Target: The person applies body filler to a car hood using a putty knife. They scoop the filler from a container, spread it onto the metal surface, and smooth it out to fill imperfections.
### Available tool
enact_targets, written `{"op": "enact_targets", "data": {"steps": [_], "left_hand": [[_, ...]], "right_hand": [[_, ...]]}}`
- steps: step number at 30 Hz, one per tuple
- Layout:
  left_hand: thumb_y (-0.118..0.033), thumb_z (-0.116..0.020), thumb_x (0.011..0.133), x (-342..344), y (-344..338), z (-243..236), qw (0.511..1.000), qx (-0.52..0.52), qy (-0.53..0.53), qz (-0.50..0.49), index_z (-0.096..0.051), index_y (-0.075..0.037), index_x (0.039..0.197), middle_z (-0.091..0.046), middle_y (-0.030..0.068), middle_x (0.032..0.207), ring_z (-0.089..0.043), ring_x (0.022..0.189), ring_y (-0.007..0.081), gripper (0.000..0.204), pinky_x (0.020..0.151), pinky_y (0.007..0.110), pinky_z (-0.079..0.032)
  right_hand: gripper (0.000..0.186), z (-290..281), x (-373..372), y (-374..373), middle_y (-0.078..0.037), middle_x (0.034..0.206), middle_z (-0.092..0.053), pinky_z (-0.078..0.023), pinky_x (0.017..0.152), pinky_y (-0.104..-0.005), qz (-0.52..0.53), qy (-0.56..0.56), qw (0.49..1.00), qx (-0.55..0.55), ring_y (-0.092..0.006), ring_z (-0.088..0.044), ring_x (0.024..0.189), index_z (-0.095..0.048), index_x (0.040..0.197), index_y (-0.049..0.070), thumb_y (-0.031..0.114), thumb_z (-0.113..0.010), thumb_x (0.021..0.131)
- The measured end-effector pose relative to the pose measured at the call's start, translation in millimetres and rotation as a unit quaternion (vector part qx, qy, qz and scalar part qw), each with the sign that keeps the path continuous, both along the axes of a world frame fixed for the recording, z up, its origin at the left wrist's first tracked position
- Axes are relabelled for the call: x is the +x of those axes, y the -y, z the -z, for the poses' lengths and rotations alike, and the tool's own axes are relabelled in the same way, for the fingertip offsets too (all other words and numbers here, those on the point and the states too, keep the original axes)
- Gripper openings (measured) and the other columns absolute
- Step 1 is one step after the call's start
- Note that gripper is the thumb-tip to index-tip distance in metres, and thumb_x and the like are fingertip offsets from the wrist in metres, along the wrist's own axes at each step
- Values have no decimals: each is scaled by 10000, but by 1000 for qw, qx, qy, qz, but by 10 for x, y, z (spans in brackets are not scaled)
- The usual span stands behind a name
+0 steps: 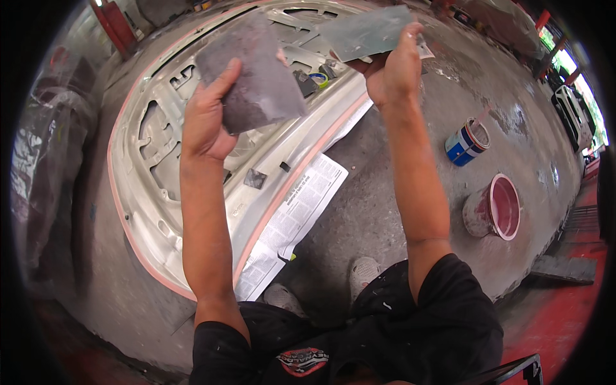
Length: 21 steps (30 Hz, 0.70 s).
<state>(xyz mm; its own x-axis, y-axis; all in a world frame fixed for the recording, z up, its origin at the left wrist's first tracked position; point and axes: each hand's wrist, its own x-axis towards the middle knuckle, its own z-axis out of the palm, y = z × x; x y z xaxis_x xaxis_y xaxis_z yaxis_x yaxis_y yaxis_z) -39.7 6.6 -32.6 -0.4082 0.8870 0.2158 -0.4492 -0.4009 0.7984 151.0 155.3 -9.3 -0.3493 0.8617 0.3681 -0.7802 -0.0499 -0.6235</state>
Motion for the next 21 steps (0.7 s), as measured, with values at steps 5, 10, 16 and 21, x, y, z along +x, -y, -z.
{"op": "enact_targets", "data": {"steps": [5, 10, 16, 21], "left_hand": [[-175, -625, 931, -180, 35, -95, 997, 31, 52, -56, -562, -6, 1228, -665, 91, 1129, -655, 1002, 227, 348, 909, 376, -524], [-170, -601, 942, -319, 161, -280, 977, 37, 118, -173, -600, -14, 1184, -657, 80, 1152, -630, 1058, 241, 289, 973, 384, -471], [-159, -590, 946, -311, 105, -281, 953, 38, 175, -243, -594, -1, 1174, -641, 86, 1167, -609, 1081, 246, 278, 992, 395, -452], [-143, -567, 960, -186, 23, -217, 973, 69, 125, -183, -564, 22, 1218, -634, 111, 1195, -606, 1110, 252, 306, 1005, 397, -454]], "right_hand": [[293, 305, -126, -153, -116, 1066, -627, -548, 758, -389, 118, 142, 976, 117, -225, -611, 1002, -569, 1130, -24, -7, -620, 843], [283, 463, -183, -150, -93, 1064, -623, -553, 805, -381, 97, 176, 975, 91, -207, -623, 945, -550, 1150, -24, 74, -615, 893], [402, 842, 225, -778, -131, 1109, -634, -613, 708, -354, -208, 451, 866, 54, -228, -651, 952, -507, 1247, -16, 216, -622, 940], [391, 1466, 293, -1098, -119, 1120, -647, -591, 755, -312, -171, 505, 846, 22, -206, -664, 926, -520, 1251, 2, 205, -629, 935]]}}
